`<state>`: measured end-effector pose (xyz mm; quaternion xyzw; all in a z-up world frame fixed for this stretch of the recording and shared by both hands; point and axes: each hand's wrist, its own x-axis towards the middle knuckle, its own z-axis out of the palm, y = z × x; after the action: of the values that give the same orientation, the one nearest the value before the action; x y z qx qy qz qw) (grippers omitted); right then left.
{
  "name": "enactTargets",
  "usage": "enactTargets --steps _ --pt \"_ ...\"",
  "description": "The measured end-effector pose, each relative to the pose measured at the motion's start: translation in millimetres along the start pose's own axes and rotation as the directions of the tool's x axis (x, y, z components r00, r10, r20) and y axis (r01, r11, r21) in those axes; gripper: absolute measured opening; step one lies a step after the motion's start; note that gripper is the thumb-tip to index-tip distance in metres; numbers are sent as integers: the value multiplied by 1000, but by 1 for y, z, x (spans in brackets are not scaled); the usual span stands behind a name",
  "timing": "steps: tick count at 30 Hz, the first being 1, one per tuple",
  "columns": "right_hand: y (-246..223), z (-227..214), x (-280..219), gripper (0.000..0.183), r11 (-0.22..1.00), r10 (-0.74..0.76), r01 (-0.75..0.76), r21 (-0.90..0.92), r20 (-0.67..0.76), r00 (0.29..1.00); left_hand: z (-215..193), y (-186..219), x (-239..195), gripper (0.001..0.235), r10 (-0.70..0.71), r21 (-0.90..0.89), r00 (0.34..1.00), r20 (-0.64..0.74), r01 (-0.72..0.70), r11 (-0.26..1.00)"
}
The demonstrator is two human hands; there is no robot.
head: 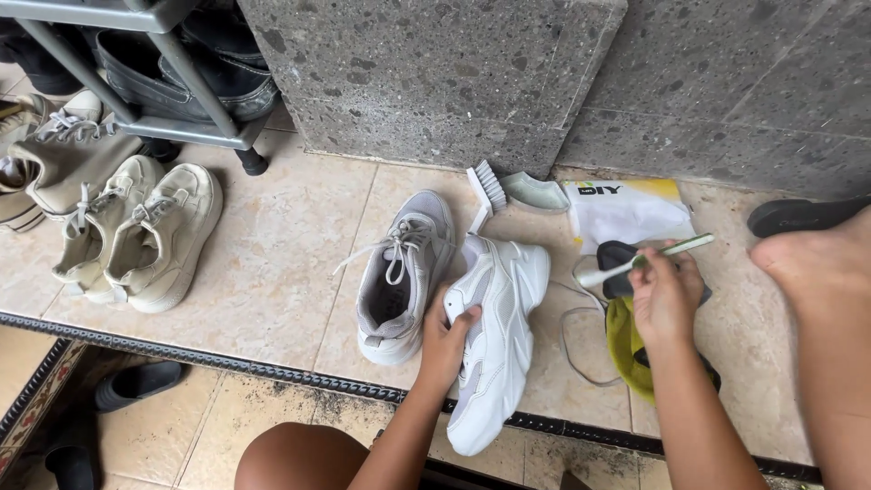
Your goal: Cleaning white sneakers by wiping them with a cloth and scrubbing the soles with a toothbrush and cleaning paste.
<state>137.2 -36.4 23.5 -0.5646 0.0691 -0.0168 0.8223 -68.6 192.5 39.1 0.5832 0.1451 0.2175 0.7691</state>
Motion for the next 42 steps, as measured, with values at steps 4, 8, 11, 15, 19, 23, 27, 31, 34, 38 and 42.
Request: enactTargets --steps 4,8,11,15,19,23,27,31,34,38,42 --pt "3 26 41 28 996 -21 27 84 -68 997 0 3 -1 38 61 51 998 17 -62 997" --pt "17 51 69 27 992 -120 117 53 56 991 1 -3 3 53 79 97 997 26 -81 992" --pt "50 47 81 25 993 -67 57 108 89 994 1 -6 5 66 83 143 996 32 -87 986" --pt "63 40 81 19 998 9 -15 59 94 996 2 -10 8 67 94 151 995 33 -98 984" --pt "56 46 74 17 1000 3 -4 2 140 990 3 -5 10 73 82 181 996 42 -89 979" --pt "56 44 69 13 1000 -7 8 -4 189 982 3 -6 9 70 91 160 995 42 -97 982" --pt "58 42 67 13 1000 -23 27 -13 228 973 4 -4 8 70 89 126 995 41 -93 988" --pt "55 40 68 14 1000 -9 7 11 249 969 3 -5 8 69 93 117 995 42 -97 988" --pt "52 37 68 13 999 19 -28 39 225 974 3 -4 7 70 73 126 996 42 -78 989" --pt "49 29 68 10 961 32 -106 257 276 961 3 -5 7 65 87 134 995 40 -91 987" --pt "51 29 69 13 963 119 -154 223 161 980 3 3 6 47 -40 38 999 20 40 998"
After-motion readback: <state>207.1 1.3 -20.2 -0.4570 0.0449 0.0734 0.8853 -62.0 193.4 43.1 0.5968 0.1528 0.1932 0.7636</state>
